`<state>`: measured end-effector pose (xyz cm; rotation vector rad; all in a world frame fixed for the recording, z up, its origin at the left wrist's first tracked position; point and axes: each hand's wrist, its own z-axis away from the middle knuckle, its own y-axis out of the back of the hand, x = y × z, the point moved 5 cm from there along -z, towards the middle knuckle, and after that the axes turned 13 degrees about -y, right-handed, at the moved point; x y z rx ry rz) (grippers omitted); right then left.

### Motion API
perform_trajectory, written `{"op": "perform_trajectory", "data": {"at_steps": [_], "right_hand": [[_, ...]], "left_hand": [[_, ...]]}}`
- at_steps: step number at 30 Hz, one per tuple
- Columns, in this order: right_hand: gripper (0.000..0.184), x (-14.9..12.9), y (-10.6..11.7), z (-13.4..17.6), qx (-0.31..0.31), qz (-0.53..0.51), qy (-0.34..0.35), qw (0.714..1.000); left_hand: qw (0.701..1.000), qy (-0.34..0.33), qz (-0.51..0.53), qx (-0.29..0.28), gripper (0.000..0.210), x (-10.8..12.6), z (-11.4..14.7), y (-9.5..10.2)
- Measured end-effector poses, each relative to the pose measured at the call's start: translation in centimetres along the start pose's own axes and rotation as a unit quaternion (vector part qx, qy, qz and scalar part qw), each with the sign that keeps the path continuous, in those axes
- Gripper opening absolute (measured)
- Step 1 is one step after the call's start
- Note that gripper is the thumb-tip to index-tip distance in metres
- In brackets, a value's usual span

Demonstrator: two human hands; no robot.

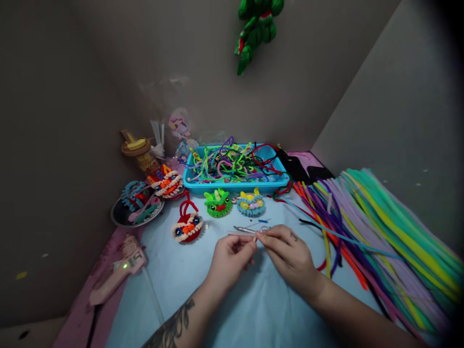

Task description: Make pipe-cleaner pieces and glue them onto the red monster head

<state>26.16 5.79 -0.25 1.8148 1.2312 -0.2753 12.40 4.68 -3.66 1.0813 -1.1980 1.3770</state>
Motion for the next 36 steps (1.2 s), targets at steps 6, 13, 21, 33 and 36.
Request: {"op": "perform_trajectory", "data": {"at_steps": [6,13,21,33,36], "right_hand": [[0.041,-0.1,-0.4,-0.1,-0.017,0.004,0.047,0.999],[0.017,0.1,-0.4,-0.2,-0.012,-0.078,-0.033,0.996],[0.007,0.7,0.1,-0.6,-0.036,-0.080,-0.121,0.989],[0.009,1.0,-0.1,-0.6,-0.058,-0.016,-0.098,0.993],[0.009,0.7,-0.1,-0.6,-0.037,0.008,-0.073,0.997]], "left_hand": [[1.000,-0.010,0.001,0.024,0.032,-0.1,0.1,0.3],[0.996,-0.078,-0.046,-0.016,0.021,1.0,0.4,-0.1],[0.953,-0.227,-0.198,-0.021,0.016,2.2,1.2,0.1],[0.933,-0.230,-0.277,-0.033,0.017,2.4,1.4,-0.3],[0.943,-0.206,-0.261,-0.027,0.017,2.2,1.3,-0.2]]}}
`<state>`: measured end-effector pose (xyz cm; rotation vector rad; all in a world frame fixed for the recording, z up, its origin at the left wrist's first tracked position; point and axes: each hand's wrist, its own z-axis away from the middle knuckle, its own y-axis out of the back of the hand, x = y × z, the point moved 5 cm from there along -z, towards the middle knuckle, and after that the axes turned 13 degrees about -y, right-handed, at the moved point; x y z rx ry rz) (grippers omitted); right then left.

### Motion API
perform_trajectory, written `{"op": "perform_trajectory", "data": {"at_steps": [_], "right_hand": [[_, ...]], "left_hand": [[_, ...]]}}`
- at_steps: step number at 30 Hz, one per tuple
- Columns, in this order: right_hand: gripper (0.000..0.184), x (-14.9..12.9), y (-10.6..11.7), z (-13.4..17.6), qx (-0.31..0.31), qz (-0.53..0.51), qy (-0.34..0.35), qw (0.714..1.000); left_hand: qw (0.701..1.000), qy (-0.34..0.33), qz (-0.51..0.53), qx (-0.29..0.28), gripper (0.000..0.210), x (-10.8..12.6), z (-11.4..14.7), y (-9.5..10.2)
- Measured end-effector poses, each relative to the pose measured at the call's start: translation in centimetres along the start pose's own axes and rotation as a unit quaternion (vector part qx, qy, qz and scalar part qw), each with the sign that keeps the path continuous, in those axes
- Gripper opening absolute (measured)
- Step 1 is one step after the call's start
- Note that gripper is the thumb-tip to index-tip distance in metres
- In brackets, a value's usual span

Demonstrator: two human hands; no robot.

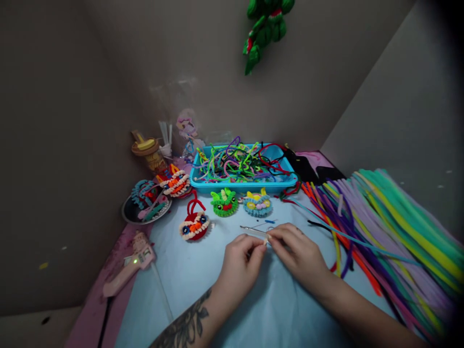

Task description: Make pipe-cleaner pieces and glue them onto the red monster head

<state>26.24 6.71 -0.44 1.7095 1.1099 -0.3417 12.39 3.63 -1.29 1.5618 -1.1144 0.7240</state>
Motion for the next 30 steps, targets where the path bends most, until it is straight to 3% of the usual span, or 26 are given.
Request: {"op": "perform_trajectory", "data": {"at_steps": [9,15,24,27,30], "right_hand": [[0.015,-1.1,-0.6,0.3,0.025,0.088,0.100,0.991],[0.011,-1.3,-0.5,0.3,0.051,0.111,0.111,0.986],[0.021,-1.6,-0.4,0.5,0.085,0.131,0.116,0.981],[0.022,-1.7,-0.2,0.4,0.101,0.141,0.121,0.977],[0.022,-1.3,-0.1,0.1,0.099,0.146,0.110,0.978]], "left_hand": [[0.994,0.062,0.089,0.014,0.019,-0.9,0.0,-0.6],[0.990,0.080,0.117,0.027,0.019,-1.4,0.0,-0.8],[0.980,0.108,0.166,0.037,0.020,-1.9,-0.1,-1.1],[0.985,0.103,0.140,0.010,0.022,-1.7,-0.1,-0.9],[0.999,0.029,0.031,0.011,0.018,-1.0,-0.1,-0.2]]}}
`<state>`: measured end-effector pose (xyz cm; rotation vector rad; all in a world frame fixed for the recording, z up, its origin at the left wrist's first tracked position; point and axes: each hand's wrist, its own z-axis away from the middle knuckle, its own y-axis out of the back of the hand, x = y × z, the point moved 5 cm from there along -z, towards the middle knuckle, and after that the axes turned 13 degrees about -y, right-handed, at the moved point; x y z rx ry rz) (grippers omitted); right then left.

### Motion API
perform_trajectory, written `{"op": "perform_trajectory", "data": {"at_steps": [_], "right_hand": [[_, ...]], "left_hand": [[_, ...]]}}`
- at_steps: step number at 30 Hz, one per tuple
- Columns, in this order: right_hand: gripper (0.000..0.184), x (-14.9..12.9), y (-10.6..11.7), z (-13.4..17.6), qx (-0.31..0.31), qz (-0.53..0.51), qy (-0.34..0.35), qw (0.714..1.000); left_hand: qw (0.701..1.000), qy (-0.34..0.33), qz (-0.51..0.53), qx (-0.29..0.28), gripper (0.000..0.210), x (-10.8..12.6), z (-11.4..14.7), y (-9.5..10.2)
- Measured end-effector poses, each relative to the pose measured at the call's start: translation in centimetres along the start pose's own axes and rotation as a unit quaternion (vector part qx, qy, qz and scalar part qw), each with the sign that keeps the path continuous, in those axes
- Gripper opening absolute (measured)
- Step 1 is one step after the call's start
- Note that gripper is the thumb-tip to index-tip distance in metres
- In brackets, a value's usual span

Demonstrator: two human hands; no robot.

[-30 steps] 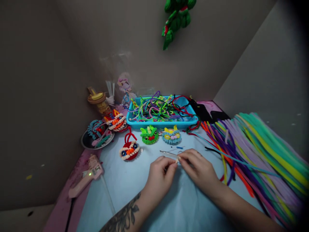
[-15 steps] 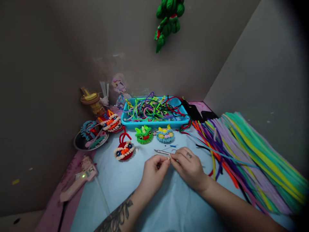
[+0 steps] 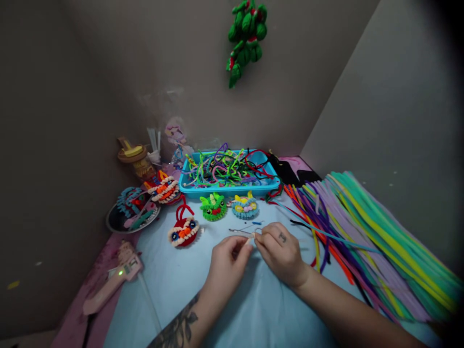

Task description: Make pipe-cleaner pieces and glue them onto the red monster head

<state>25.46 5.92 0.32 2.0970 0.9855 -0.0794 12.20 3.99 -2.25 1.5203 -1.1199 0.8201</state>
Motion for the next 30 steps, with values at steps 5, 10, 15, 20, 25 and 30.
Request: {"op": "perform_trajectory", "data": {"at_steps": [5,10,15,20,25,30], "right_hand": [[0.020,1.0,-1.1,0.2,-0.051,0.003,-0.049,0.998],[0.019,0.9,-2.0,0.6,-0.102,0.020,-0.064,0.992],[0.023,0.3,-2.3,0.9,-0.151,0.029,-0.018,0.988],[0.025,-0.2,-2.3,0.9,-0.198,0.003,0.084,0.977],[0.013,0.2,-0.9,0.2,-0.239,-0.169,0.043,0.955],[0.006,0.8,0.1,-0.4,-0.242,-0.328,-0.083,0.909]], "left_hand": [[0.961,-0.086,-0.260,-0.027,0.015,0.3,0.7,0.1],[0.841,-0.247,-0.481,-0.034,0.025,1.9,0.9,-0.6],[0.807,-0.300,-0.507,-0.036,0.014,2.4,0.9,-0.4],[0.899,-0.177,-0.396,-0.068,0.014,1.2,0.0,0.7],[0.985,-0.060,-0.129,-0.100,0.012,0.0,-0.9,1.5],[0.990,-0.032,0.072,-0.115,0.018,-0.2,-1.4,1.5]]}}
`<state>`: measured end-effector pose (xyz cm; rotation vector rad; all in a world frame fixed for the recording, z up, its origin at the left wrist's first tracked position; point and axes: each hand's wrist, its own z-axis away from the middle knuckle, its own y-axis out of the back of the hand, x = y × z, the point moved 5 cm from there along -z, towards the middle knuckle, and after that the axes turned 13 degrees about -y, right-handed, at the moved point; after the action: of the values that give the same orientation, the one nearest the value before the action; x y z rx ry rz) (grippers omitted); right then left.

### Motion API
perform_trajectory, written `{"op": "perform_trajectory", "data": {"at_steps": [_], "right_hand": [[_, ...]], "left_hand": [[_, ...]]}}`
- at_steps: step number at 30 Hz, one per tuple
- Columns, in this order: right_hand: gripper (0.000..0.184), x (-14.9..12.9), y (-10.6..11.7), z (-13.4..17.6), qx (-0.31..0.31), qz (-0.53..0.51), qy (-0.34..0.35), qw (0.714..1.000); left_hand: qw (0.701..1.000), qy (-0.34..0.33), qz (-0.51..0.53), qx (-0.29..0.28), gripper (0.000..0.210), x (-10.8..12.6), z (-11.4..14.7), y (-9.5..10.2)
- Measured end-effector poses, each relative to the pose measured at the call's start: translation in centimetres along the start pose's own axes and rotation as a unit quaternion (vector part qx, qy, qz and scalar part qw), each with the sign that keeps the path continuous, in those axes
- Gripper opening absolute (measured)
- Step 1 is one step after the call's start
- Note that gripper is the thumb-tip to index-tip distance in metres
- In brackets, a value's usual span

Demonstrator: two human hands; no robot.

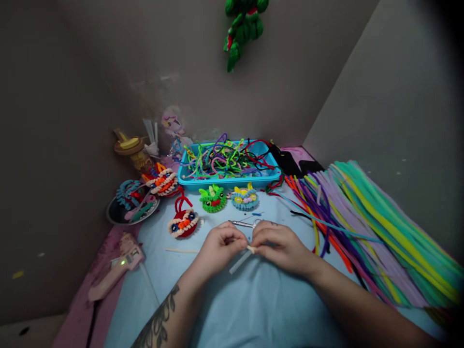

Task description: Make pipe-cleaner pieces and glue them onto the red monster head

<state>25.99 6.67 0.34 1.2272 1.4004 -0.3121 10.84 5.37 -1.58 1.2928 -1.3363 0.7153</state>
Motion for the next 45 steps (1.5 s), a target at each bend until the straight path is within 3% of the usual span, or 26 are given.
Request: {"op": "perform_trajectory", "data": {"at_steps": [3,8,14,18,23,26,30,39,45], "right_hand": [[0.010,0.2,0.2,-0.1,0.039,-0.054,-0.057,0.996],[0.009,1.1,0.1,-0.1,0.129,-0.045,-0.128,0.982],[0.008,0.9,-0.1,0.5,0.217,0.096,-0.027,0.971],[0.011,0.3,-0.5,0.8,0.239,0.175,0.023,0.955],[0.014,-0.4,-1.3,0.7,0.231,0.226,0.043,0.945],[0.011,-0.1,-1.4,0.6,0.210,0.200,0.029,0.957],[0.019,0.8,-0.9,0.5,0.183,0.110,-0.039,0.976],[0.008,0.4,-0.3,0.3,0.159,0.061,-0.032,0.985],[0.004,1.3,-0.5,0.2,0.142,0.004,-0.115,0.983]], "left_hand": [[0.999,-0.025,0.021,0.007,0.019,0.7,0.0,-0.3],[0.992,-0.088,-0.061,0.065,0.015,1.7,0.4,-0.4],[0.983,-0.081,-0.088,0.141,0.014,1.2,0.8,-0.9],[0.981,-0.050,-0.084,0.168,0.011,0.7,0.9,-1.3],[0.976,-0.003,-0.061,0.210,0.012,-0.1,1.0,-1.0],[0.975,0.009,-0.043,0.218,0.014,-0.4,1.0,-0.8],[0.975,-0.019,-0.023,0.219,0.012,-0.1,1.0,-0.6],[0.976,-0.095,-0.062,0.185,0.010,1.1,0.9,-0.3],[0.970,-0.103,-0.104,0.195,0.010,1.6,1.2,-0.6]]}}
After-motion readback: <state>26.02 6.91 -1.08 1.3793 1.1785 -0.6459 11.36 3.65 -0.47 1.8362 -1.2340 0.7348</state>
